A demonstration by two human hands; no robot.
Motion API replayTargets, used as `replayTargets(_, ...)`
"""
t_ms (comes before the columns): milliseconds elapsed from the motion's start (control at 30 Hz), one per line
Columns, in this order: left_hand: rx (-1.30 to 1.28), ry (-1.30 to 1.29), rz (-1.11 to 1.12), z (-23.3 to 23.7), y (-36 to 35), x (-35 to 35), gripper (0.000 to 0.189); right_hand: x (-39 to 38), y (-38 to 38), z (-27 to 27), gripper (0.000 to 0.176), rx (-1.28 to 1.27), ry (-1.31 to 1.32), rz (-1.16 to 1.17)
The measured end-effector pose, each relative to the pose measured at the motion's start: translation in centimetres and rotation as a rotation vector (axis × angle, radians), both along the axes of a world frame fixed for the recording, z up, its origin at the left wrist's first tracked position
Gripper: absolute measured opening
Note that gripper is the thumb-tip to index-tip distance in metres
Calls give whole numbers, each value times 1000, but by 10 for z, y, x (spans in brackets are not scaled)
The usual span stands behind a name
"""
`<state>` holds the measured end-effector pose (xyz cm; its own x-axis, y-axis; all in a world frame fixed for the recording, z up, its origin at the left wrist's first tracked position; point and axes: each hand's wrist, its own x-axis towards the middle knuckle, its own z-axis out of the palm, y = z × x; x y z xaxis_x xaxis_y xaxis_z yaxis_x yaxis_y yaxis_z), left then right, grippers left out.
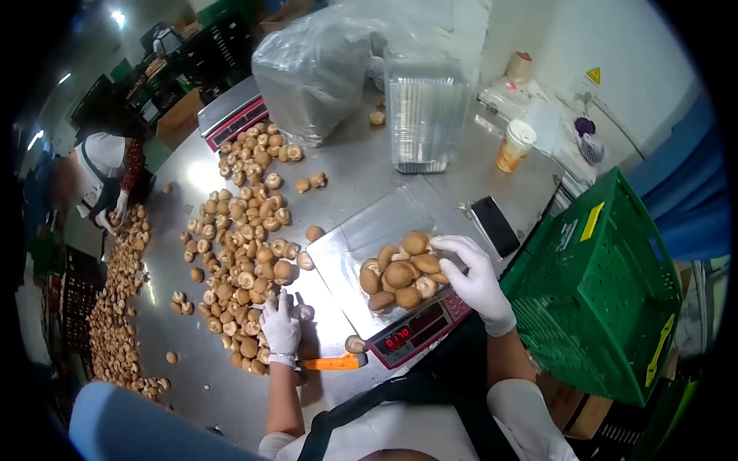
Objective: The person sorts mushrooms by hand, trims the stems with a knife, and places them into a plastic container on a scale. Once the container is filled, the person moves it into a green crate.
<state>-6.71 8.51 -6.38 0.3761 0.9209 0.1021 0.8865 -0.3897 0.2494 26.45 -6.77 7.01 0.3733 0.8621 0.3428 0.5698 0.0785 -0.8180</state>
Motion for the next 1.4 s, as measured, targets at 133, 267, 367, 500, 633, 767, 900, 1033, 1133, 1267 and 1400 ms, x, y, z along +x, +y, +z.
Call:
replayTargets(133, 52, -74, -63, 3, -19, -8, 52, -1, -4, 0, 27, -33, 5, -22)
replayTargets(267, 34, -357, 8, -3, -17, -15, 35, 1, -8, -13, 27, -51, -42, -3)
replayTargets(367, -67, -555, 56, 25, -20, -9, 33, 0, -8, -10, 27, -73, -73, 2)
replayTargets(500, -391, -1158, 62, 56, -29, 27, 29, 0, 1, -7, 27, -64, -66, 14)
replayTargets(633, -442, -1156, -81, 78, -28, 67, 32, -2, 7, -4, 26, -52, -93, 19)
replayTargets(767, -356, -1089, -8, 88, -23, 75, 29, 11, 13, -3, 26, -31, -94, -20)
replayTargets(900, 26, -694, -38, 39, -5, 39, 28, 37, 46, -28, 29, -27, 333, -123)
replayTargets(1033, 57, -362, -16, -6, 0, 12, 32, 44, 86, -41, 43, -300, 444, -123)
replayTargets(1133, 220, -384, 18, 15, -14, 31, 35, 57, 92, -49, 44, -144, 699, 73)
replayTargets(1267, -369, -1064, -70, 52, -43, 61, 38, 64, 52, -24, 43, -76, 787, 293)
replayTargets(1400, -794, -1047, -162, 85, -72, 91, 51, 56, 6, -41, 37, -184, 476, 226)
